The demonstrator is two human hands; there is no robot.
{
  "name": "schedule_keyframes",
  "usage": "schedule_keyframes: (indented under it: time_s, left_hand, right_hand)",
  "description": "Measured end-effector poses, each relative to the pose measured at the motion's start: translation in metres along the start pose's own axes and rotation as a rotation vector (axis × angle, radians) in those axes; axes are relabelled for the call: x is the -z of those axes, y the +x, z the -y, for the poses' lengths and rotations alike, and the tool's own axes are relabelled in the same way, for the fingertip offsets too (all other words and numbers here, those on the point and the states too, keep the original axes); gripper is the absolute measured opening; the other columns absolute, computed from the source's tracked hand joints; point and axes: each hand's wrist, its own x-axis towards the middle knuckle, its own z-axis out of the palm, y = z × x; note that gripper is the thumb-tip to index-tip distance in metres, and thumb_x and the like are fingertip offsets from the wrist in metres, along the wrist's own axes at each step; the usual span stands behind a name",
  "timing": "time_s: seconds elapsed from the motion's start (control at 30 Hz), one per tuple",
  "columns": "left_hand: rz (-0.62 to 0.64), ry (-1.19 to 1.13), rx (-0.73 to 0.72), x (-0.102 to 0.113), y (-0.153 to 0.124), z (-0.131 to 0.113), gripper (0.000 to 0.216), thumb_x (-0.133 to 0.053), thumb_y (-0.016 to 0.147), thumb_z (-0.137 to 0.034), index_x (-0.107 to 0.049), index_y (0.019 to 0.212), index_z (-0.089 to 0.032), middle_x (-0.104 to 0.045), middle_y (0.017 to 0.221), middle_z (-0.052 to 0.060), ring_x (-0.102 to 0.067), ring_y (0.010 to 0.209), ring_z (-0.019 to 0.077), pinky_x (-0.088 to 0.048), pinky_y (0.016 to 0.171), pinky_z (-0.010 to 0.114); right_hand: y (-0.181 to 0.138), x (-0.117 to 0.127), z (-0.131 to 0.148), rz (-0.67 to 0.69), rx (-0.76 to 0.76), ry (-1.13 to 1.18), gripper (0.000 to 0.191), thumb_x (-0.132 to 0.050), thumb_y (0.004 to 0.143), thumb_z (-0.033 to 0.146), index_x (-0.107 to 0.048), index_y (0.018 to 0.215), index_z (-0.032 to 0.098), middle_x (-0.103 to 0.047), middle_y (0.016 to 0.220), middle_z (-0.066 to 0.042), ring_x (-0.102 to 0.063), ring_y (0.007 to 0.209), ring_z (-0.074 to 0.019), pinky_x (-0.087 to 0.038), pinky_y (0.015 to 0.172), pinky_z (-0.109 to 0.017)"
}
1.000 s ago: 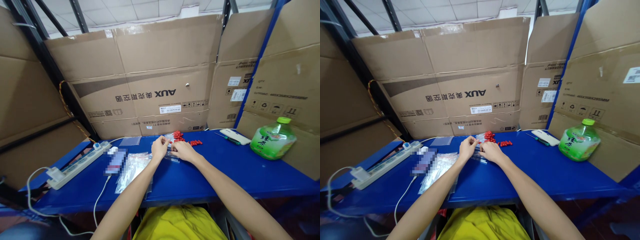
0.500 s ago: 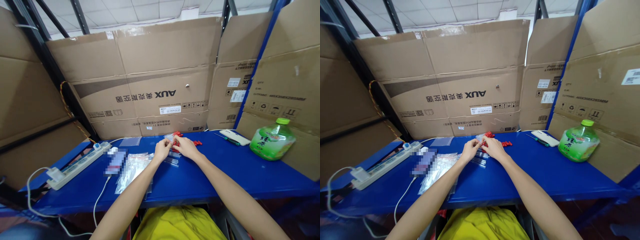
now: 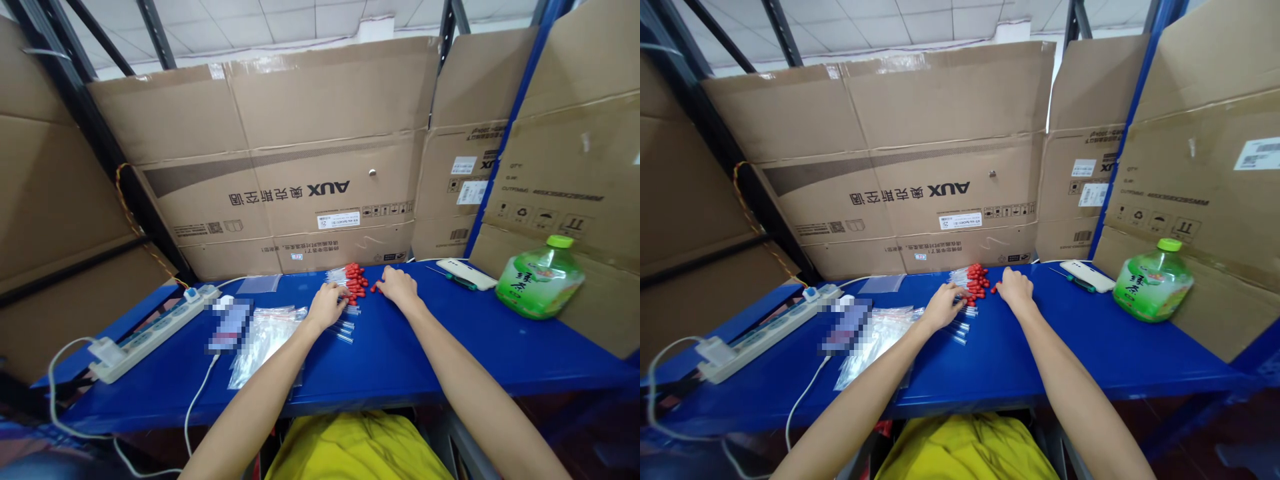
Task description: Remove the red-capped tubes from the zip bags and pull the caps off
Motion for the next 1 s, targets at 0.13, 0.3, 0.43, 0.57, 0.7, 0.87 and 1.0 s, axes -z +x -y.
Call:
schedule_keyframes:
  time_s: [0.13,0.3,0.43,0.57,0.7,0.87,1.0]
  left_hand:
    - [0.016,0.004,0.008,-0.003,0.0,0.0,0.019,-0.061,0.094,-0.023,-0.077,0.105,-0.024,-0.069,0.11,0.009,-0.062,0.105,0.0261,-0.049,0.099,0.039]
    - [0.009,-0.051,0.023,-0.006,0.001,0.0,0.018,-0.066,0.093,-0.028,-0.076,0.107,-0.024,-0.068,0.107,0.009,-0.063,0.107,0.0264,-0.049,0.098,0.039]
    - [0.011,-0.066,0.037,-0.009,0.004,0.0,0.018,-0.07,0.091,-0.031,-0.075,0.106,-0.023,-0.066,0.098,0.007,-0.065,0.1,0.0245,-0.051,0.093,0.035]
    - [0.011,-0.071,0.057,-0.01,0.006,0.0,0.015,-0.071,0.089,-0.031,-0.073,0.101,-0.022,-0.064,0.097,0.006,-0.065,0.096,0.0225,-0.051,0.089,0.032]
    - [-0.007,-0.121,0.044,-0.012,0.007,0.003,0.014,-0.073,0.088,-0.029,-0.069,0.098,-0.02,-0.065,0.103,0.006,-0.064,0.099,0.022,-0.049,0.09,0.032]
    - [-0.018,-0.17,-0.006,-0.014,0.007,0.004,0.017,-0.075,0.085,-0.022,-0.064,0.098,-0.019,-0.07,0.1,0.005,-0.064,0.096,0.0215,-0.048,0.088,0.032]
    - [-0.067,-0.134,-0.047,-0.01,0.007,0.001,0.019,-0.069,0.09,-0.02,-0.065,0.109,-0.021,-0.068,0.104,0.006,-0.066,0.099,0.0223,-0.049,0.087,0.032]
  right_hand:
    - [0.003,-0.003,-0.001,0.03,0.0,-0.019,0.033,-0.065,0.093,0.042,-0.067,0.117,0.019,-0.07,0.124,-0.018,-0.068,0.115,-0.0338,-0.05,0.086,-0.039]
    - [0.0,-0.002,0.001,0.034,0.019,-0.017,0.032,-0.062,0.095,0.044,-0.066,0.116,0.019,-0.07,0.124,-0.017,-0.068,0.116,-0.0344,-0.05,0.086,-0.04]
    - [-0.004,-0.002,0.008,0.031,0.063,-0.02,0.032,-0.06,0.096,0.045,-0.067,0.115,0.02,-0.071,0.122,-0.018,-0.068,0.114,-0.0342,-0.05,0.086,-0.04]
    - [-0.005,-0.004,0.012,0.015,0.071,-0.028,0.031,-0.061,0.096,0.043,-0.066,0.116,0.02,-0.071,0.121,-0.018,-0.069,0.114,-0.0336,-0.049,0.087,-0.04]
    - [-0.005,-0.004,0.01,0.028,0.053,-0.034,0.029,-0.061,0.096,0.041,-0.067,0.115,0.02,-0.071,0.122,-0.017,-0.068,0.115,-0.0333,-0.049,0.088,-0.039]
    - [-0.008,-0.002,0.01,0.012,0.048,-0.027,0.027,-0.059,0.097,0.039,-0.067,0.114,0.02,-0.072,0.12,-0.016,-0.069,0.113,-0.0334,-0.049,0.086,-0.039]
    - [-0.012,-0.001,0.017,-0.028,0.102,0.004,0.022,-0.057,0.098,0.038,-0.069,0.106,0.022,-0.074,0.113,-0.015,-0.07,0.107,-0.0313,-0.046,0.082,-0.035]
